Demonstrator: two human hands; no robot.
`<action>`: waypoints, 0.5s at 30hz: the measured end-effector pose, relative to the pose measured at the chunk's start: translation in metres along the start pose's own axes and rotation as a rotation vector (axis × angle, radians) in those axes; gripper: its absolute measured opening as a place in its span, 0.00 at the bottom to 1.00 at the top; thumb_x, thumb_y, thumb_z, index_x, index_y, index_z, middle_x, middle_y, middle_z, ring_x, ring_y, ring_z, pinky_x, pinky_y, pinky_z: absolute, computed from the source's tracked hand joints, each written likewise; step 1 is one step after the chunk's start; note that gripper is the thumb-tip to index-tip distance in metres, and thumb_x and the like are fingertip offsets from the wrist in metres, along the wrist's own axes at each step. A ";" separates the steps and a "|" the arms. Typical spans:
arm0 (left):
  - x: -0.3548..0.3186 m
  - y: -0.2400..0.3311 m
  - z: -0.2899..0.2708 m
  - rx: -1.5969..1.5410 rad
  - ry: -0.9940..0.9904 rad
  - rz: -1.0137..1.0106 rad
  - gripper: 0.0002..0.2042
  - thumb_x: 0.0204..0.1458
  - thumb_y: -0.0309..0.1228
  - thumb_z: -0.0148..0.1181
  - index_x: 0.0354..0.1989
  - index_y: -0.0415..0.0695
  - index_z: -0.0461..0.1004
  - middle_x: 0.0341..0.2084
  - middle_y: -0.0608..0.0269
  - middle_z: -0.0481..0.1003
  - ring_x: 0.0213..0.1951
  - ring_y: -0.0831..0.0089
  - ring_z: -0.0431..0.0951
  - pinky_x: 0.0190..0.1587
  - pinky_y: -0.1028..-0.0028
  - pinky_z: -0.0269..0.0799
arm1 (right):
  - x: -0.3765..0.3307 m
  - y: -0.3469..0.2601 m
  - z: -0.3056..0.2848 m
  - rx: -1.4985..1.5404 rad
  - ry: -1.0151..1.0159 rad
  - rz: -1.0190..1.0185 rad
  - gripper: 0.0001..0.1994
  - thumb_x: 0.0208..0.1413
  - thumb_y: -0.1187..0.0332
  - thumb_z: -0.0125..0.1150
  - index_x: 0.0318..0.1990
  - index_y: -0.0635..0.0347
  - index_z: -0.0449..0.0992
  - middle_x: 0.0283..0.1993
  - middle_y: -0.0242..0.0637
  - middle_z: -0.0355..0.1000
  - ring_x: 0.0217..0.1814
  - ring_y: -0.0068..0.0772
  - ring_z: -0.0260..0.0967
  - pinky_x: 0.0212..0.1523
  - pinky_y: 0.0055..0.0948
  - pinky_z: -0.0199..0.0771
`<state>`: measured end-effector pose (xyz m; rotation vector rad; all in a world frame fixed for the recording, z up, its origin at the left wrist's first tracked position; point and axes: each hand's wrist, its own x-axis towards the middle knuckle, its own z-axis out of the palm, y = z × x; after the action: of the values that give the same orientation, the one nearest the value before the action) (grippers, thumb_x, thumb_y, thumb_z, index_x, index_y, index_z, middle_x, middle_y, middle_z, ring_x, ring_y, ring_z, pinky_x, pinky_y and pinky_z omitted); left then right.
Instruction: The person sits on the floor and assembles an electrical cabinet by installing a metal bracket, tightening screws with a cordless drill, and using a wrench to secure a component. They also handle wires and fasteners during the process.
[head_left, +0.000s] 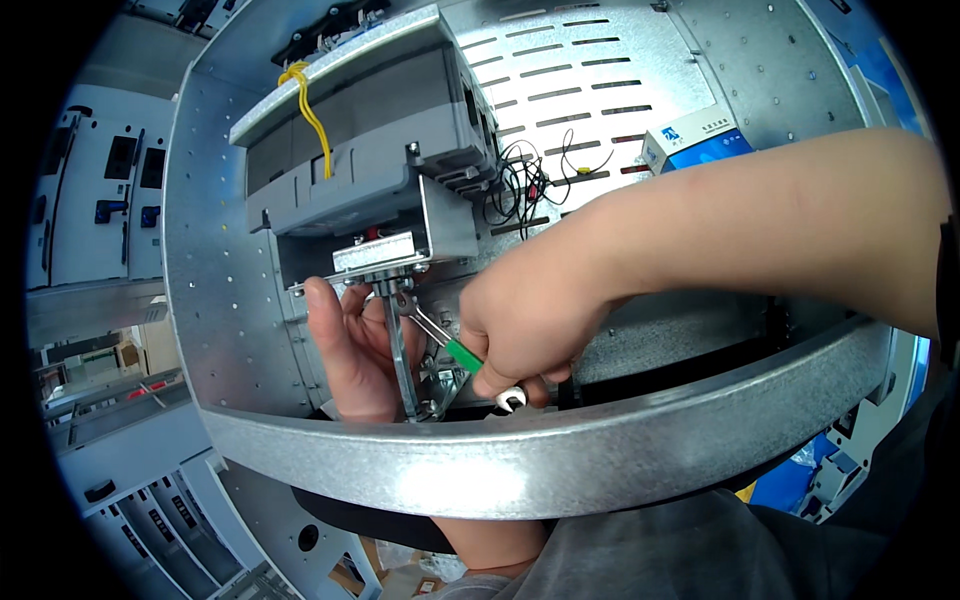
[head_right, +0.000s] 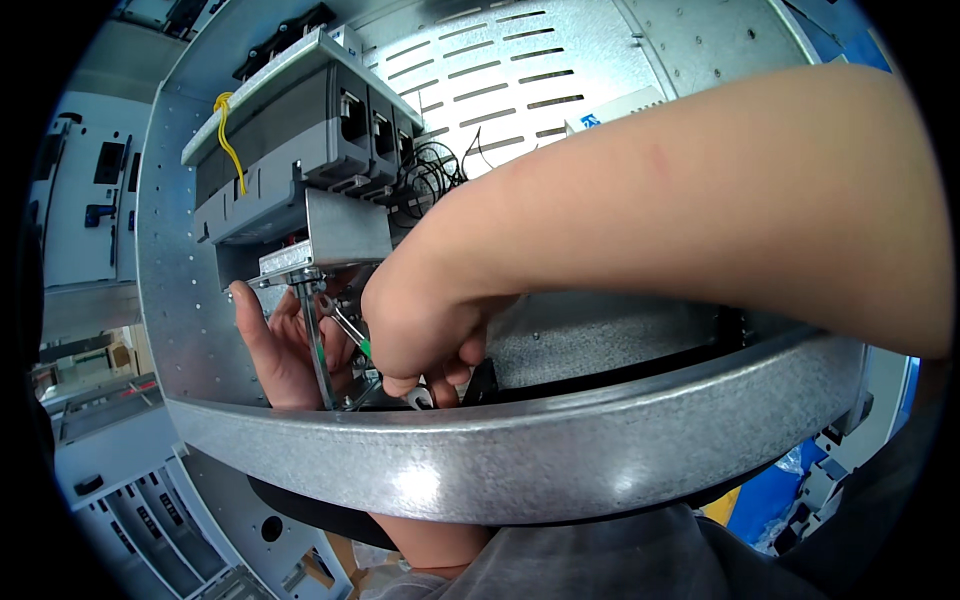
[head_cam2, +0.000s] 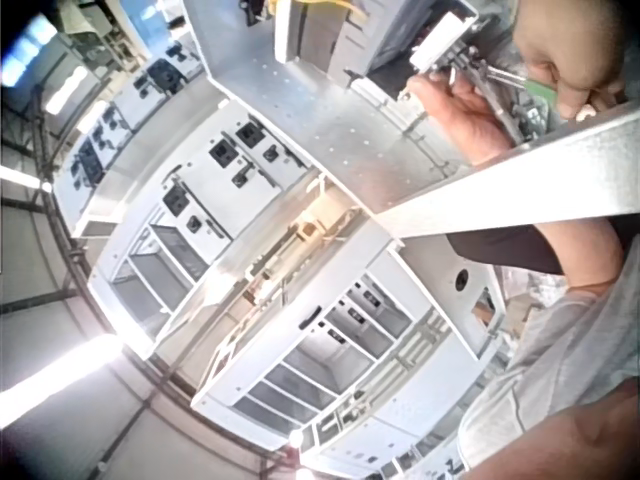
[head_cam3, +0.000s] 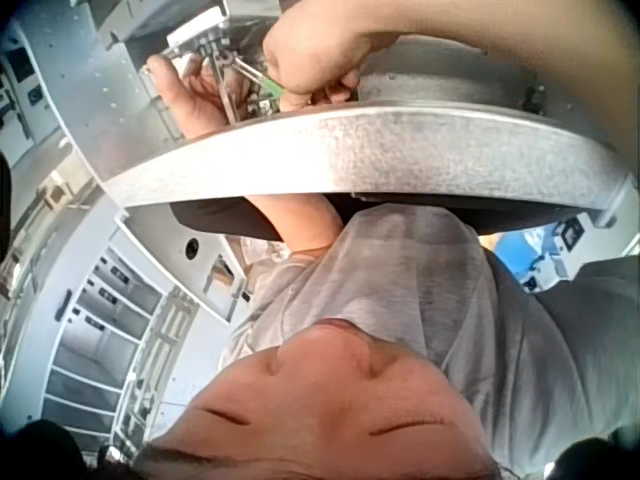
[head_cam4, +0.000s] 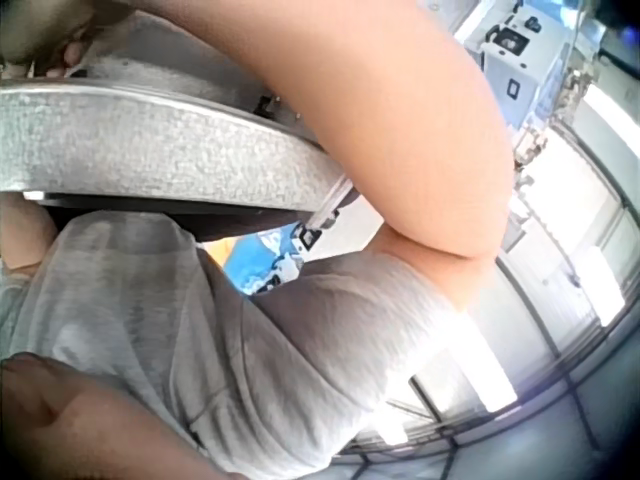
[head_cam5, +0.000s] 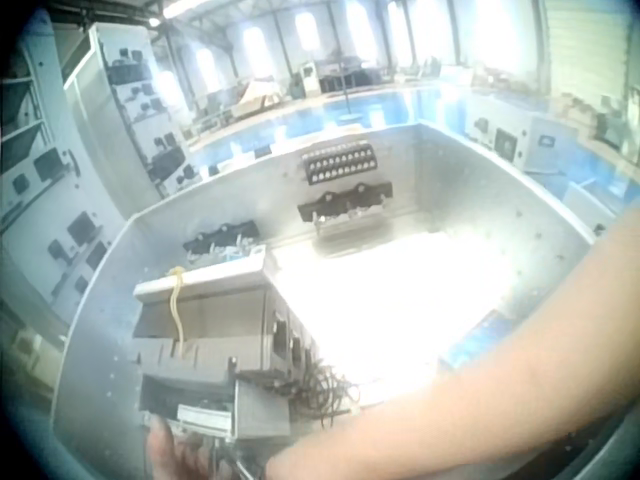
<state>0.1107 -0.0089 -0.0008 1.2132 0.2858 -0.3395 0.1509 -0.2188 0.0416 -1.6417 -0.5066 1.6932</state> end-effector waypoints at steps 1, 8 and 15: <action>-0.001 0.000 0.005 0.021 0.054 0.010 0.39 0.61 0.69 0.48 0.49 0.37 0.75 0.31 0.60 0.83 0.14 0.82 0.62 0.17 0.79 0.50 | 0.002 0.000 0.002 0.028 -0.002 -0.003 0.16 0.67 0.56 0.59 0.40 0.63 0.79 0.32 0.34 0.79 0.30 0.26 0.73 0.34 0.29 0.74; -0.003 0.001 0.011 0.014 0.084 0.014 0.40 0.61 0.68 0.48 0.50 0.34 0.74 0.30 0.60 0.84 0.15 0.84 0.63 0.16 0.80 0.50 | 0.001 -0.001 0.015 0.086 0.051 -0.062 0.16 0.66 0.54 0.60 0.42 0.59 0.83 0.29 0.35 0.80 0.32 0.28 0.77 0.37 0.31 0.75; -0.004 0.006 0.005 0.047 -0.019 0.010 0.39 0.61 0.68 0.49 0.51 0.35 0.74 0.31 0.59 0.84 0.15 0.84 0.65 0.16 0.80 0.52 | 0.001 -0.007 0.013 -0.036 0.074 -0.058 0.17 0.67 0.54 0.59 0.42 0.58 0.83 0.27 0.33 0.79 0.32 0.27 0.77 0.38 0.33 0.73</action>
<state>0.1100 -0.0117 0.0075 1.2562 0.2562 -0.3509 0.1397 -0.2113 0.0472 -1.6926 -0.5469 1.5835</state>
